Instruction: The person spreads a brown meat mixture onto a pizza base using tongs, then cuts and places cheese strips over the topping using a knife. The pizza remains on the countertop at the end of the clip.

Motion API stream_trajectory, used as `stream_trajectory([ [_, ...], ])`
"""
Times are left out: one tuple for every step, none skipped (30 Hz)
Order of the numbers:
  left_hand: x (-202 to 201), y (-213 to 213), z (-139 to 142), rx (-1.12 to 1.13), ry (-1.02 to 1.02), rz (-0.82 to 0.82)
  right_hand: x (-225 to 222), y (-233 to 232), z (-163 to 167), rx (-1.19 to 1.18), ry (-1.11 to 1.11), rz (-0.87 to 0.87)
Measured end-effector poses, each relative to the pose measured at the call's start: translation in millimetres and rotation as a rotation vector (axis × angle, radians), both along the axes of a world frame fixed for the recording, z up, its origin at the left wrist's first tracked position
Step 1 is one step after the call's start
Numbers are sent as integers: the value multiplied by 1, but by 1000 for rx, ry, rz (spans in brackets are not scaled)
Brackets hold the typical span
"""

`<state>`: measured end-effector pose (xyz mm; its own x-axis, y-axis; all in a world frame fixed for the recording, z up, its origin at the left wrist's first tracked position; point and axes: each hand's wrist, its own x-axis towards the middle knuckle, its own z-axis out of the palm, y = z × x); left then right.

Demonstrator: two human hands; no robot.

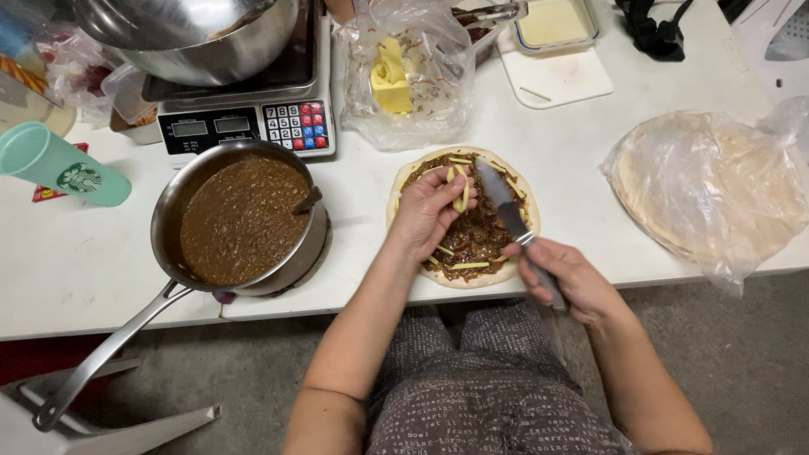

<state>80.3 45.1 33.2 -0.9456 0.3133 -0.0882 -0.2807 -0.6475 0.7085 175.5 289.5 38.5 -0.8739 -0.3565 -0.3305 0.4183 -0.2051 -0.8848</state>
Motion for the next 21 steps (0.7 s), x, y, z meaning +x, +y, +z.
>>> stream_trajectory([
  [1,-2,6,-41,3,-6,0,3,1,9,-4,-29],
  [4,-3,11,-246,58,-31,1,7,2,54,1,-62],
  [9,-4,16,-451,113,-58,2,11,4,100,5,-96],
  [14,-5,21,-655,166,-82,3,15,5,145,9,-127],
  [19,-3,25,-840,258,-140,3,18,7,146,32,-134],
  [23,0,27,-1024,350,-201,4,20,8,147,54,-143],
  [27,3,29,-1207,446,-263,4,22,8,147,77,-154],
  [30,6,30,-1256,542,-247,4,22,9,134,81,-155],
  [32,11,30,-1303,638,-229,4,23,9,121,84,-156],
  [34,13,30,-1349,736,-211,4,24,9,108,88,-158],
  [35,15,29,-1370,741,-219,4,24,9,105,82,-156],
  [37,16,27,-1391,744,-228,4,23,9,102,76,-154],
  [38,18,26,-1411,748,-236,5,23,8,100,69,-152],
  [39,19,24,-1430,764,-239,5,24,8,103,70,-150],
  [39,20,23,-1450,779,-241,5,24,8,105,71,-147],
  [39,21,22,-1470,794,-243,4,23,7,108,72,-144],
  [39,22,21,-1470,801,-244,4,24,7,117,72,-147],
  [39,22,21,-1470,810,-246,4,24,7,125,71,-151],
  [39,23,20,-1470,819,-248,4,24,7,134,70,-155],
  [40,23,21,-1473,819,-245,4,23,7,139,70,-155],
  [40,24,22,-1477,819,-241,4,23,7,144,70,-154],
])
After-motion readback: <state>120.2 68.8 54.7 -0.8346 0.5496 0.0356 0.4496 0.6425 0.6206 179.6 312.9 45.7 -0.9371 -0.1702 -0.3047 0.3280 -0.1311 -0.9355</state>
